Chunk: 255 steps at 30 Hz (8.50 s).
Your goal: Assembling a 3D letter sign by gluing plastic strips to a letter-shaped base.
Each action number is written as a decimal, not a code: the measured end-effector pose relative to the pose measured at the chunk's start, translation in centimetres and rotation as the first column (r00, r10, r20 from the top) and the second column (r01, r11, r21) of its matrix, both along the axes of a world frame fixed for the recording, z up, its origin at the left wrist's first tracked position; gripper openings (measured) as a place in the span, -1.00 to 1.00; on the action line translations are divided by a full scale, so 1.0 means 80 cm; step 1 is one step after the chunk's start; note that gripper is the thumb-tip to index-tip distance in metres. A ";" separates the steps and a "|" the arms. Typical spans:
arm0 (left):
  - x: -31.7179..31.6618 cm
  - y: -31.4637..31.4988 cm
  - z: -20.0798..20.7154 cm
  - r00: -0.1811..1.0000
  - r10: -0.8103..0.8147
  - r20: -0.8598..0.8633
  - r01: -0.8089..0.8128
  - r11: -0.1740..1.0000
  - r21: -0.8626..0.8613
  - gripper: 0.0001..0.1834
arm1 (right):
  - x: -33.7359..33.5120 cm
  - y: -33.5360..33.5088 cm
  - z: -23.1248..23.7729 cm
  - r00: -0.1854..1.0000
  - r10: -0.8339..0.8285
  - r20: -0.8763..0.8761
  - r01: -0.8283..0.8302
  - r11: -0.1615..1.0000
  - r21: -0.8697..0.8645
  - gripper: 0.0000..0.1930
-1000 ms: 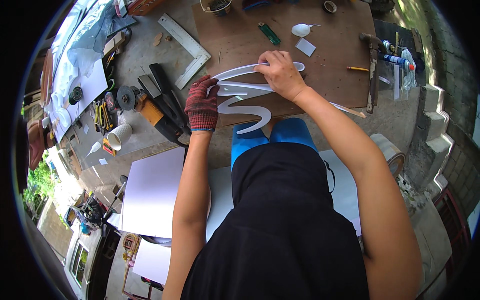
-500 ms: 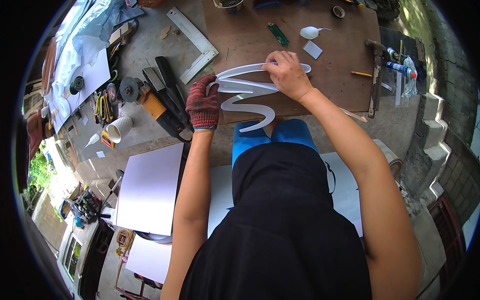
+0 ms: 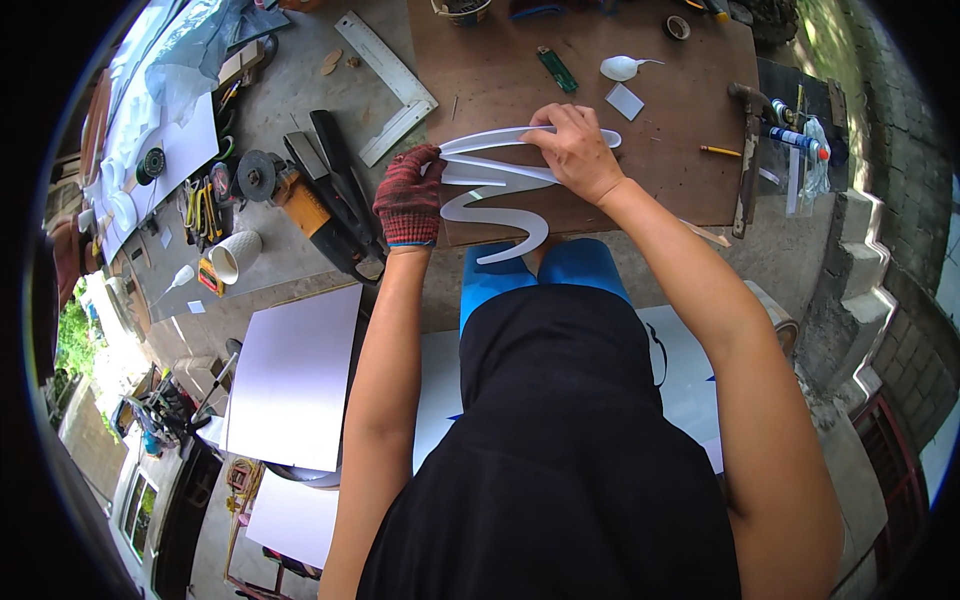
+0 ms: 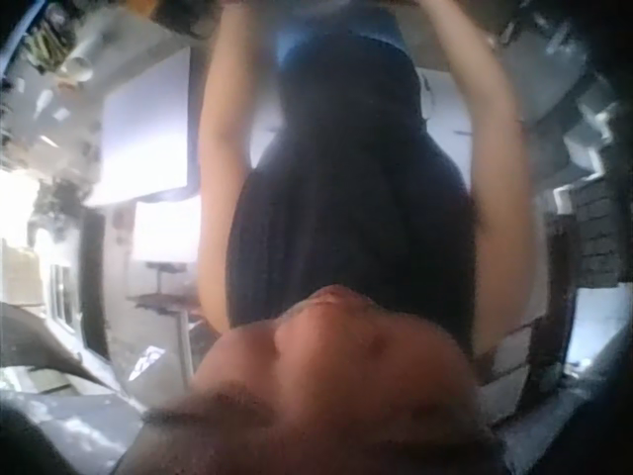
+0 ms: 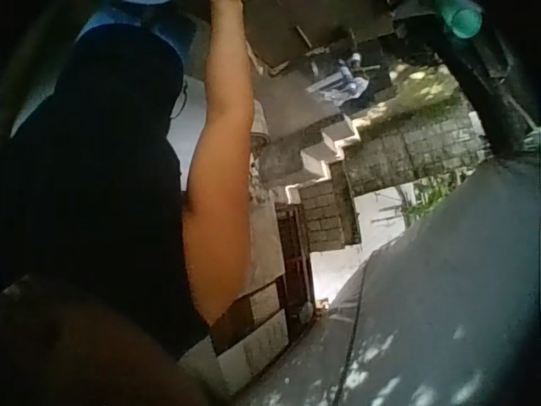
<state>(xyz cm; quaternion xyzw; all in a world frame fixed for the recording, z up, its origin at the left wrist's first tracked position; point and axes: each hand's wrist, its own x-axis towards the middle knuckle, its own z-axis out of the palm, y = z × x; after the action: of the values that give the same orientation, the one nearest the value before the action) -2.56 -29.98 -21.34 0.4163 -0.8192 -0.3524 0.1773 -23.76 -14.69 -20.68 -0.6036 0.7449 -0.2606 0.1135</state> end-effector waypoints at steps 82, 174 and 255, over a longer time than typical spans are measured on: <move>0.002 0.011 0.005 0.997 0.069 -0.036 -0.067 0.995 0.070 -0.77 | 0.033 -0.053 -0.012 0.987 0.017 -0.159 0.000 0.994 0.105 -0.68; -0.008 0.005 0.010 0.944 0.285 0.167 -0.322 0.681 0.658 -0.56 | 0.034 -0.084 0.010 0.962 0.115 0.249 -0.146 0.983 0.110 -0.64; 0.095 0.111 0.146 0.970 0.188 -0.154 -0.031 0.723 0.690 -0.71 | 0.013 0.163 0.090 0.864 -0.333 0.379 0.314 0.943 0.112 -0.83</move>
<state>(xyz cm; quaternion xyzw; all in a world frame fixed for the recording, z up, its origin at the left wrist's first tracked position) 5.07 -21.10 -9.68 0.4599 -0.5823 -0.6597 0.1194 -22.71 -1.66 -13.49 -0.4028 0.8032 -0.3743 0.2291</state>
